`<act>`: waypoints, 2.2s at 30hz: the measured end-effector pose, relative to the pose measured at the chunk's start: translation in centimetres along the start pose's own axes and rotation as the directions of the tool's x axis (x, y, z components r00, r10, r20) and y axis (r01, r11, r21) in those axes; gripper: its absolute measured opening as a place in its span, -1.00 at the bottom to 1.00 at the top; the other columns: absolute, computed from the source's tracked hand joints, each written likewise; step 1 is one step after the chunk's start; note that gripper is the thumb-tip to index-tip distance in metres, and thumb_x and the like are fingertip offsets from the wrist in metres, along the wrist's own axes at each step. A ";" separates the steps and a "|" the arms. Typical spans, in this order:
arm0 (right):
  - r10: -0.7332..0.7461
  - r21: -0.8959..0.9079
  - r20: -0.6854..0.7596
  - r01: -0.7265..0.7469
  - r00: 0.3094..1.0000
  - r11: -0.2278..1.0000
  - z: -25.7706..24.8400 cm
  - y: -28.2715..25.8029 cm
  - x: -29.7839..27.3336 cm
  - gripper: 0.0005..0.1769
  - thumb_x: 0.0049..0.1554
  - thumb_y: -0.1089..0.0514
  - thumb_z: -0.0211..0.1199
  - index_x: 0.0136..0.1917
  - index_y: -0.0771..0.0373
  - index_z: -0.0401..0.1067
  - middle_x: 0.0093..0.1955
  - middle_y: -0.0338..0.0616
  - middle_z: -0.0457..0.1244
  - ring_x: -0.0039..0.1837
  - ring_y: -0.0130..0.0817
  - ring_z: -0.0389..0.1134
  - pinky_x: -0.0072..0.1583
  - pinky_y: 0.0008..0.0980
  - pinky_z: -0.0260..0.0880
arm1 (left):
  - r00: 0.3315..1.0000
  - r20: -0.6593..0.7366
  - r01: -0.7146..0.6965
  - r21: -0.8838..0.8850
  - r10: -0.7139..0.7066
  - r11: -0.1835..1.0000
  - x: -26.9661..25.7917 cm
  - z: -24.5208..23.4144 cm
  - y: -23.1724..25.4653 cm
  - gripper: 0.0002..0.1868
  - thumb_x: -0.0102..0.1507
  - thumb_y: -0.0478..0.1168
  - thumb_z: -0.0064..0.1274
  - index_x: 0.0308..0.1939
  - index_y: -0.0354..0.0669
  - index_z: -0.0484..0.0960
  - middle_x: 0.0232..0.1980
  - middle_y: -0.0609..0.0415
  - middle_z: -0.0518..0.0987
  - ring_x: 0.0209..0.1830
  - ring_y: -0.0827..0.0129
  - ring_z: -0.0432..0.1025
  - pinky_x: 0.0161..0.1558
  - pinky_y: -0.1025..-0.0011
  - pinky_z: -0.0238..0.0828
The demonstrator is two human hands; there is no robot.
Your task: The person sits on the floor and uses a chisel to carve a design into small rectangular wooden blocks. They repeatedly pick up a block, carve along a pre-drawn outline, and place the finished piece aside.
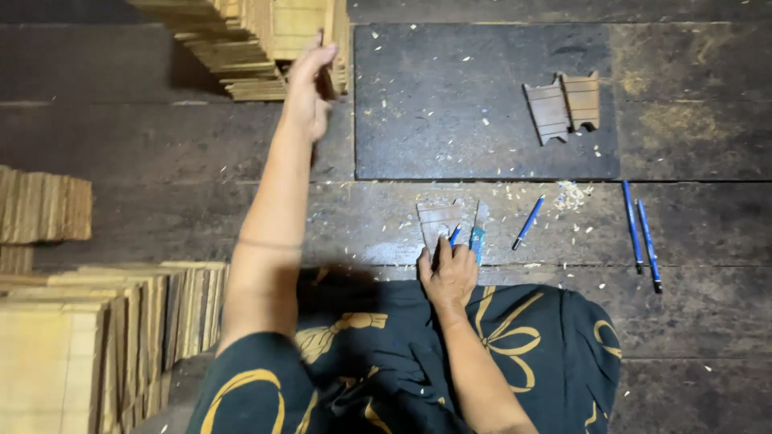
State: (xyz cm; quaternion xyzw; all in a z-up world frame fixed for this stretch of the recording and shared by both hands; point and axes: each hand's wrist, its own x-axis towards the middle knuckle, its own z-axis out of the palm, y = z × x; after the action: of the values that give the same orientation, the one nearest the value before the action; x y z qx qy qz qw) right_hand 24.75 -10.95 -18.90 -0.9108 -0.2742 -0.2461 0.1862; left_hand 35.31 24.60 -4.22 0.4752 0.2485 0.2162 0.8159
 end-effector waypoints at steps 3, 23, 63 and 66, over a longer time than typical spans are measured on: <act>0.017 0.033 0.024 -0.018 1.000 0.999 0.3 0.2 -0.3 -0.63 0.15 -0.04 0.29 0.16 0.18 0.49 -0.19 0.01 0.12 -0.17 0.05 0.19 -0.17 -0.07 0.20 | 0.951 0.308 0.171 -0.471 -0.020 0.865 -8.1 0.0 1.1 -0.28 0.18 -0.03 0.17 0.31 -0.37 0.32 0.05 -0.20 0.53 -0.15 0.02 0.58 -0.36 0.32 0.62; 0.066 0.167 0.297 -0.120 0.953 0.979 2.4 3.8 -1.4 -0.48 0.14 -0.22 0.36 0.21 0.15 0.53 -0.14 -0.01 0.18 -0.07 0.15 0.32 -0.07 -0.02 0.35 | 0.999 0.034 -0.029 0.990 -0.033 0.137 -22.8 -3.9 -17.0 0.04 -0.06 0.15 0.42 0.42 0.03 0.26 0.49 -0.18 0.03 0.32 -0.21 0.08 0.18 -0.21 0.16; -0.177 -0.033 0.591 0.243 0.787 0.970 4.9 -2.7 1.6 -0.61 0.24 0.13 0.06 0.34 0.10 0.32 -0.07 -0.13 0.18 -0.01 -0.03 0.40 -0.08 -0.09 0.51 | 0.992 -0.070 0.107 0.914 -0.107 0.391 -16.7 -6.7 -18.4 -0.44 0.26 -0.14 0.22 0.35 0.20 0.49 0.25 0.08 0.45 0.26 -0.02 0.45 0.19 -0.01 0.46; -0.097 0.028 0.652 0.104 0.752 0.994 4.5 -3.0 2.5 -0.59 0.25 0.16 0.04 0.37 0.10 0.30 -0.02 -0.08 0.19 0.02 0.06 0.39 -0.07 0.02 0.50 | 0.991 -0.062 0.105 0.912 -0.119 0.396 -16.8 -6.7 -18.8 -0.36 0.21 -0.14 0.28 0.38 0.17 0.49 0.27 0.07 0.45 0.26 -0.02 0.46 0.18 -0.03 0.47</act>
State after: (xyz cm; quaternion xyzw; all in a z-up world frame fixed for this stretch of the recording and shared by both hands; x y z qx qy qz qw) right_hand 26.29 -5.44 -20.56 -0.9243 -0.3693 0.0752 0.0610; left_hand 20.30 10.67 -20.29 0.8268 0.3519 -0.0128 0.4387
